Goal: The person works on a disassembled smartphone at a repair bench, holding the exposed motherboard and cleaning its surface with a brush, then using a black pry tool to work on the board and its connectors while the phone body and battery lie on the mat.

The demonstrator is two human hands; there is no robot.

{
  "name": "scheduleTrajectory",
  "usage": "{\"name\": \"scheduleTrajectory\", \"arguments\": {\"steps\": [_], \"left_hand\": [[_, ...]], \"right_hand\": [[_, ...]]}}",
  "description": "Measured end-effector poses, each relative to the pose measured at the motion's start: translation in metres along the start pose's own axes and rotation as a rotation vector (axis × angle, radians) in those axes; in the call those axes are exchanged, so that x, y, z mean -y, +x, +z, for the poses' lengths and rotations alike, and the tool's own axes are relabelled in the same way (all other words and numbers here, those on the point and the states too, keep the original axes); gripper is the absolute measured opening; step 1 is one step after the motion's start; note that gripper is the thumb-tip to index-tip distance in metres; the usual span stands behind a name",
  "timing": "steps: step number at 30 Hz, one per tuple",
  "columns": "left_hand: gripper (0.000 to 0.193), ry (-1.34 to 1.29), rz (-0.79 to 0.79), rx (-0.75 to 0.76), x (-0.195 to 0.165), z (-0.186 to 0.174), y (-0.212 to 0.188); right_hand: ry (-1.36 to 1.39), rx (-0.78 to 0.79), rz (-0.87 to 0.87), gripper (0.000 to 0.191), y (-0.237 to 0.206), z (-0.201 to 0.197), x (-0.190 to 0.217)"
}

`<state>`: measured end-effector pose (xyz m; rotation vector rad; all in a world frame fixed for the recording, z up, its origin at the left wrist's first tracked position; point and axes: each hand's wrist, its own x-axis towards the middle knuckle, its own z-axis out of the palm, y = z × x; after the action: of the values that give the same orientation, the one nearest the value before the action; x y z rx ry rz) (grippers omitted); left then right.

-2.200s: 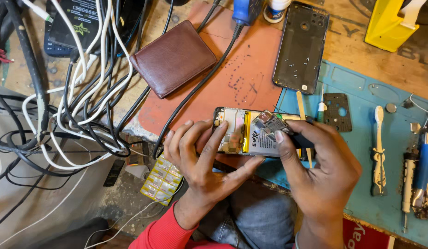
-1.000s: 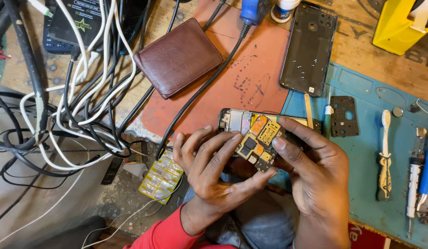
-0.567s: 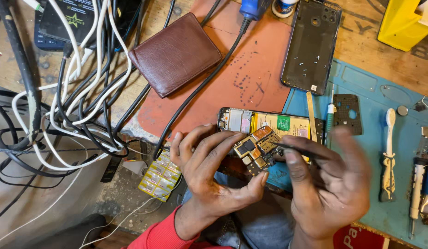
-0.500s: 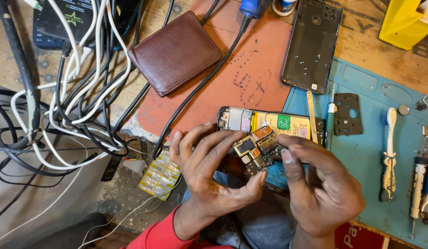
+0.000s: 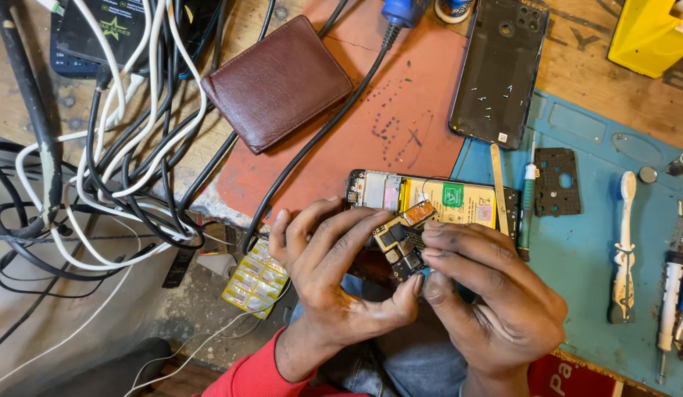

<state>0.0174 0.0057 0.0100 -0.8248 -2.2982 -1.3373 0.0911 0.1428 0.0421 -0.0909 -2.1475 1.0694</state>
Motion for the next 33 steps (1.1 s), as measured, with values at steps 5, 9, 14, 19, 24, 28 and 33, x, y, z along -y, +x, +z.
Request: {"name": "scheduleTrajectory", "arguments": {"steps": [5,9,14,19,24,28,33], "left_hand": [[0.057,-0.001,0.004,-0.004,0.0,0.001,0.001],[0.057,0.004,0.008,0.007,0.001,-0.001,0.0],[0.057,0.004,0.023,-0.005,0.003,0.001,-0.002],[0.057,0.011,0.028,-0.001,0.004,0.001,-0.003],[0.057,0.01,0.037,-0.003,0.005,0.002,-0.003],[0.059,0.014,0.044,0.005,0.006,0.001,-0.004],[0.062,0.029,0.023,0.041,0.005,-0.002,-0.004]], "right_hand": [[-0.015,0.007,-0.003,0.015,0.0,0.0,0.0],[0.041,0.005,0.021,0.015,-0.003,-0.002,-0.003],[0.209,-0.083,0.128,0.014,-0.011,-0.002,-0.005],[0.16,-0.148,0.164,0.015,-0.014,0.001,-0.006],[0.094,-0.128,0.107,0.017,-0.01,0.001,-0.006],[0.015,-0.155,0.161,0.022,-0.009,0.004,-0.002],[0.198,-0.265,0.198,0.033,-0.012,0.009,-0.001]]}}
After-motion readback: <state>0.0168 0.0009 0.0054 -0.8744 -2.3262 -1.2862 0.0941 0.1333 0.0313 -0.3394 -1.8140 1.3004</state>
